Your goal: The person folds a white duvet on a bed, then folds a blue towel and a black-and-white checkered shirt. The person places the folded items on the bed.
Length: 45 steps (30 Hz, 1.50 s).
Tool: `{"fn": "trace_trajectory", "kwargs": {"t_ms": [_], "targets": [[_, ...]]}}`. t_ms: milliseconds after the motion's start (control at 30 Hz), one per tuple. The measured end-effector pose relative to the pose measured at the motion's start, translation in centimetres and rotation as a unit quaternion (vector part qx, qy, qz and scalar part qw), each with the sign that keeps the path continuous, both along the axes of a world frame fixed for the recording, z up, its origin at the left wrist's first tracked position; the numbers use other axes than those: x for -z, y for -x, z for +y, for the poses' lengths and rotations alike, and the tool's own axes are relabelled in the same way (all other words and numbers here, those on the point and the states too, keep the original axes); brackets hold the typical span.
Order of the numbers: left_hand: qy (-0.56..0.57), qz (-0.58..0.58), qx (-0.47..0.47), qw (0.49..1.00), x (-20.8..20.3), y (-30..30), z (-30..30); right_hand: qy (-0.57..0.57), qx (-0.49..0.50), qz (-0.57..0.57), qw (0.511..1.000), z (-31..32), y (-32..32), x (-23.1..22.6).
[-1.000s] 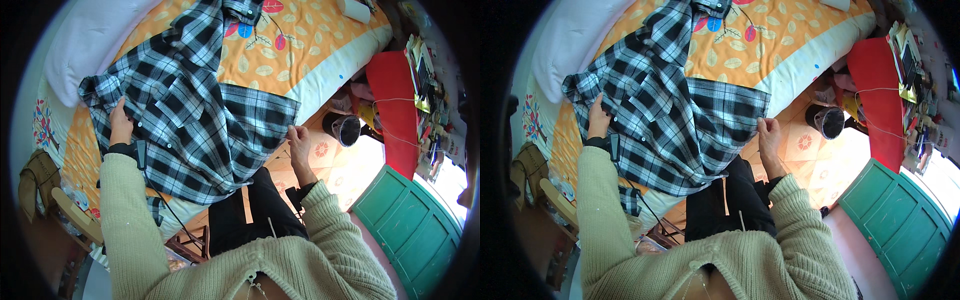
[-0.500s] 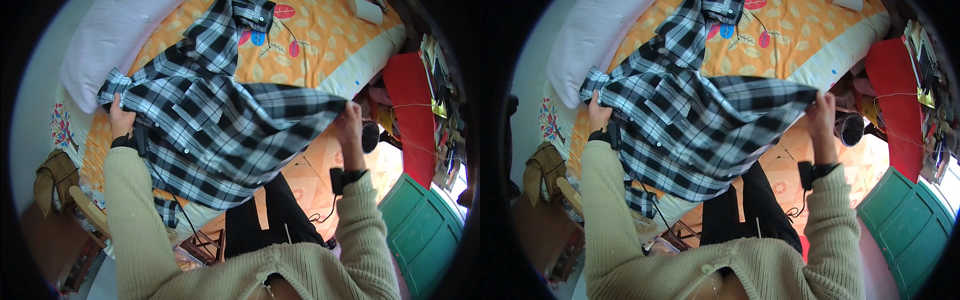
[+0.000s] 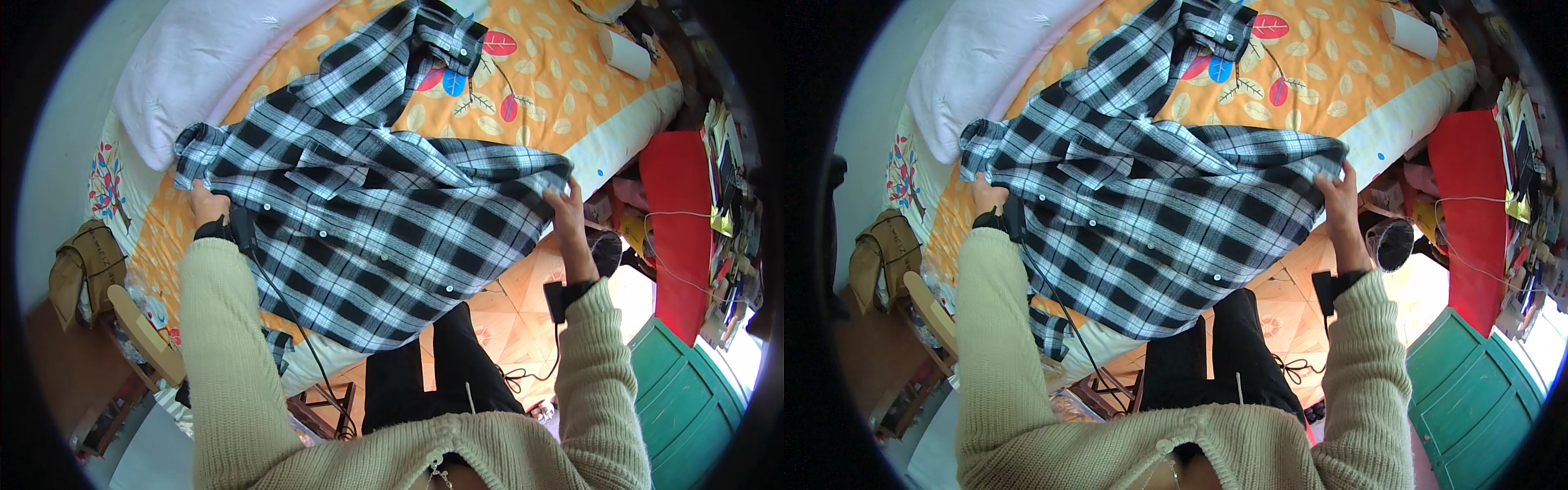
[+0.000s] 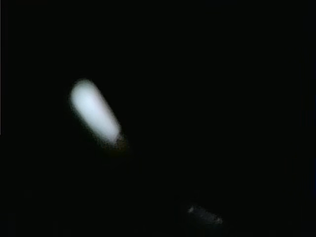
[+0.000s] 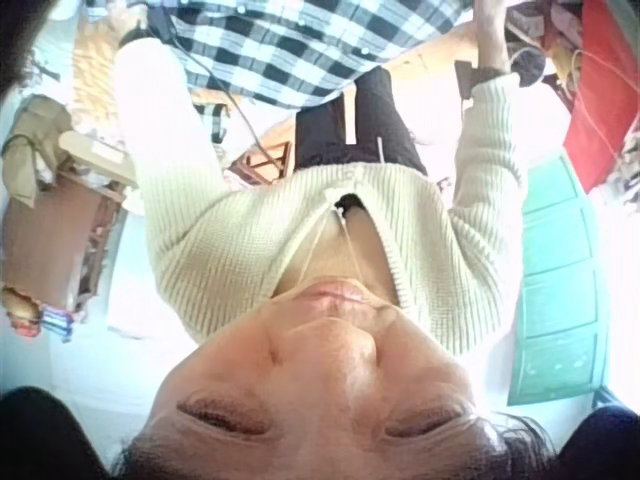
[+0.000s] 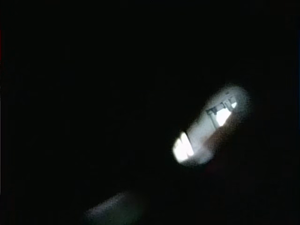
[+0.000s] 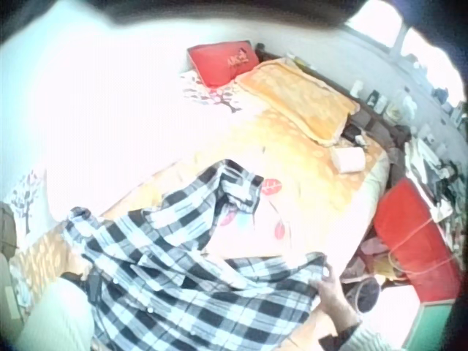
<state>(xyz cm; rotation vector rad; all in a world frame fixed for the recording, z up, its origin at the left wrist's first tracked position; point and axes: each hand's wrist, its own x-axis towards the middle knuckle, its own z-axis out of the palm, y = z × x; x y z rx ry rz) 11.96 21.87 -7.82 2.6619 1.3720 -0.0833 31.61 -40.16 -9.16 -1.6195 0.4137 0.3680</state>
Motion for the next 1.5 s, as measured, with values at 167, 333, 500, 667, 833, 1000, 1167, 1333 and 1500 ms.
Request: {"fn": "trace_trajectory", "kwargs": {"t_ms": [167, 333, 500, 667, 833, 1000, 1167, 1333, 1500], "targets": [[0.211, -0.141, -0.171, 0.952, -0.3, -0.8, -0.5, -0.050, 0.164, -0.027, 0.985, -5.0, -0.4, 0.2], [0.122, -0.137, -0.197, 0.963, 4.9, 3.6, 6.4, 0.234, -0.033, -0.043, 0.971, -1.5, -1.1, 0.4], [-0.072, -0.351, -0.468, 0.808, 0.0, -4.8, -3.5, 0.483, -0.239, -0.379, 0.752, 3.7, -0.8, -4.3], [-0.017, -0.336, 0.165, 0.927, 1.2, -9.1, -6.1, 0.361, -0.459, -0.338, 0.738, 12.3, 0.6, -5.7], [0.221, -0.228, 0.141, 0.938, 2.0, -16.0, -6.3, 0.286, -0.540, -0.230, 0.758, 16.3, -1.9, -2.1], [0.061, -0.198, 0.201, 0.957, 2.2, -20.5, -3.4, 0.206, -0.348, -0.178, 0.897, 17.9, -7.5, -0.3], [0.012, -0.305, 0.227, 0.925, 1.1, -21.4, -5.7, 0.391, -0.333, -0.370, 0.774, 19.1, -10.0, 1.1], [-0.055, -0.224, 0.497, 0.837, 1.2, -13.4, -11.8, 0.396, -0.432, -0.507, 0.632, 18.0, -3.5, -1.6], [0.014, -0.055, 0.578, 0.814, 1.9, -5.4, -9.7, 0.328, -0.659, -0.389, 0.554, 11.0, 5.1, -0.9]]}}
